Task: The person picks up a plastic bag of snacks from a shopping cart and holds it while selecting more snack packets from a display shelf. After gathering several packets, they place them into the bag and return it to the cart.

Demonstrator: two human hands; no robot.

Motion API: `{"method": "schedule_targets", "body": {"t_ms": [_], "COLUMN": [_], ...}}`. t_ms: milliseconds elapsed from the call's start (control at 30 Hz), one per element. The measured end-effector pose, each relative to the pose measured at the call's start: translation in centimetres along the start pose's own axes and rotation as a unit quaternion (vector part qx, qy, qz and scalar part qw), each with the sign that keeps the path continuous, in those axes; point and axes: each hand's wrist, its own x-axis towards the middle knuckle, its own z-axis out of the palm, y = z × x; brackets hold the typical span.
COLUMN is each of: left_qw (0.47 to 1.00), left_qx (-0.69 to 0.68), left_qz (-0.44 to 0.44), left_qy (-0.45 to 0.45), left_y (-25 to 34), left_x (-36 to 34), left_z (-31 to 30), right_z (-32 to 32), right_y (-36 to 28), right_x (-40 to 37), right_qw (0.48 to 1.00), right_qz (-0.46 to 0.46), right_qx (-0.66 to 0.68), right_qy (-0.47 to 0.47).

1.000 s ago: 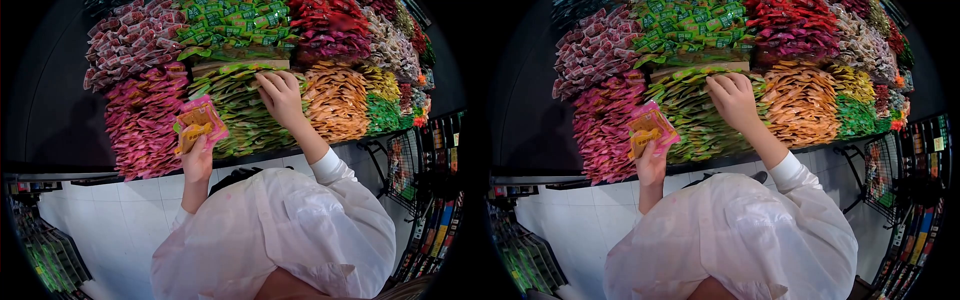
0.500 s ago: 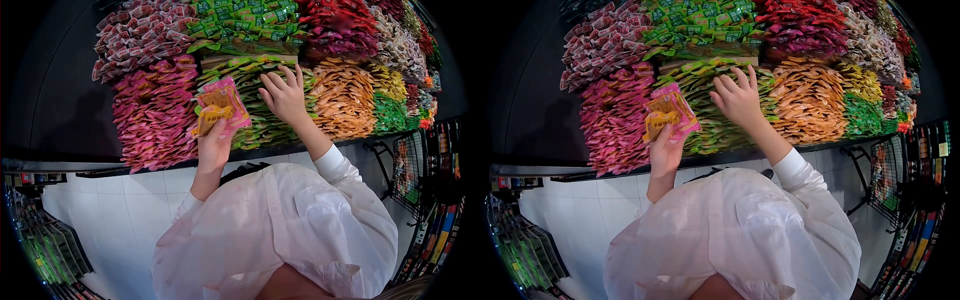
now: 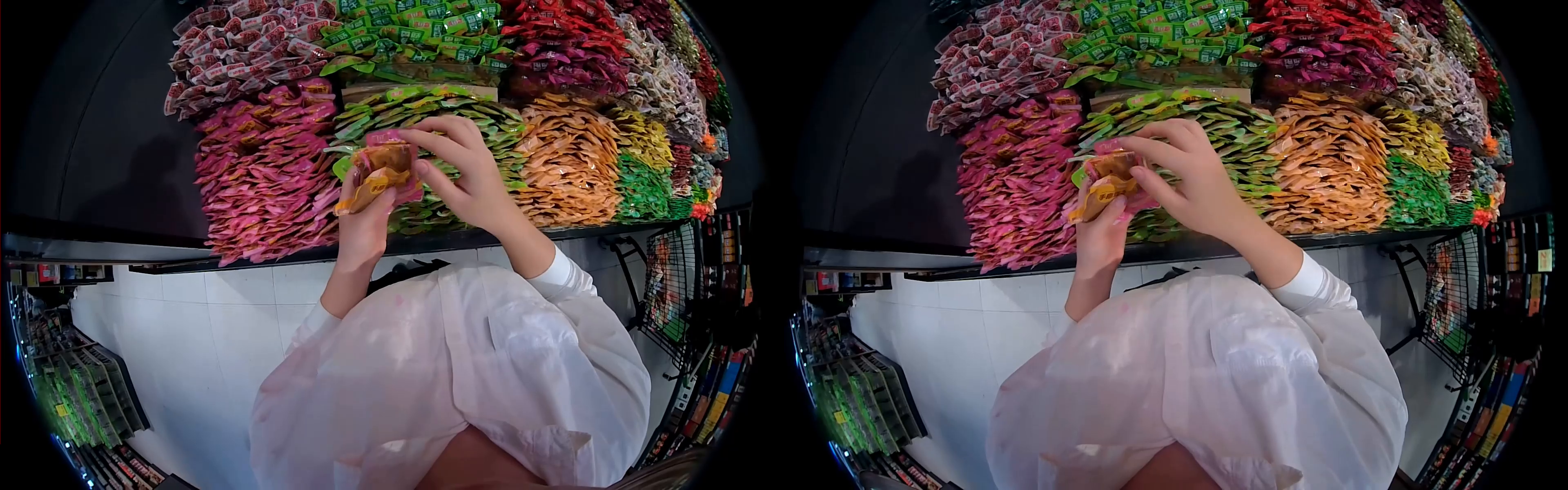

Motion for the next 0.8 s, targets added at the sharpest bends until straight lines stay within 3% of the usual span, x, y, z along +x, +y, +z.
{"method": "schedule_targets", "body": {"t_ms": [133,200,333,500,600,667,733,800], "left_qw": [0.999,0.999,0.998,0.997,0.997,0.995,0.997,0.994], "left_qx": [-0.016,-0.016,-0.004,0.001,-0.002,-0.027,-0.007,-0.041], "left_qz": [-0.034,-0.032,-0.058,-0.082,-0.073,-0.082,-0.071,-0.068], "left_qy": [-0.032,-0.029,-0.017,0.013,0.028,0.048,0.041,0.071], "left_y": [1.0,1.0,0.2,-0.6,-1.3,-1.6,-1.5,-1.7], "left_x": [-0.3,-0.2,-0.1,-0.4,-0.5,-0.7,-1.1,-1.1], "left_z": [1.6,2.0,2.1,3.1,3.2,3.6,4.7,4.8], "right_z": [0.2,-0.3,0.2,0.2,0.9,0.4,0.2,0.0], "right_y": [0.7,0.8,2.7,2.1,2.0,2.4,2.7,3.9], "right_x": [1.1,1.6,0.7,0.0,-0.4,-0.7,-0.9,-1.1], "right_qw": [0.999,0.976,0.958,0.895,0.901,0.898,0.814,0.855], "right_qz": [0.019,0.105,0.126,0.244,0.206,0.235,0.298,0.211], "right_qx": [0.030,0.169,0.242,0.372,0.379,0.370,0.493,0.464], "right_qy": [-0.018,-0.094,-0.084,-0.027,0.045,0.038,0.069,0.098]}}
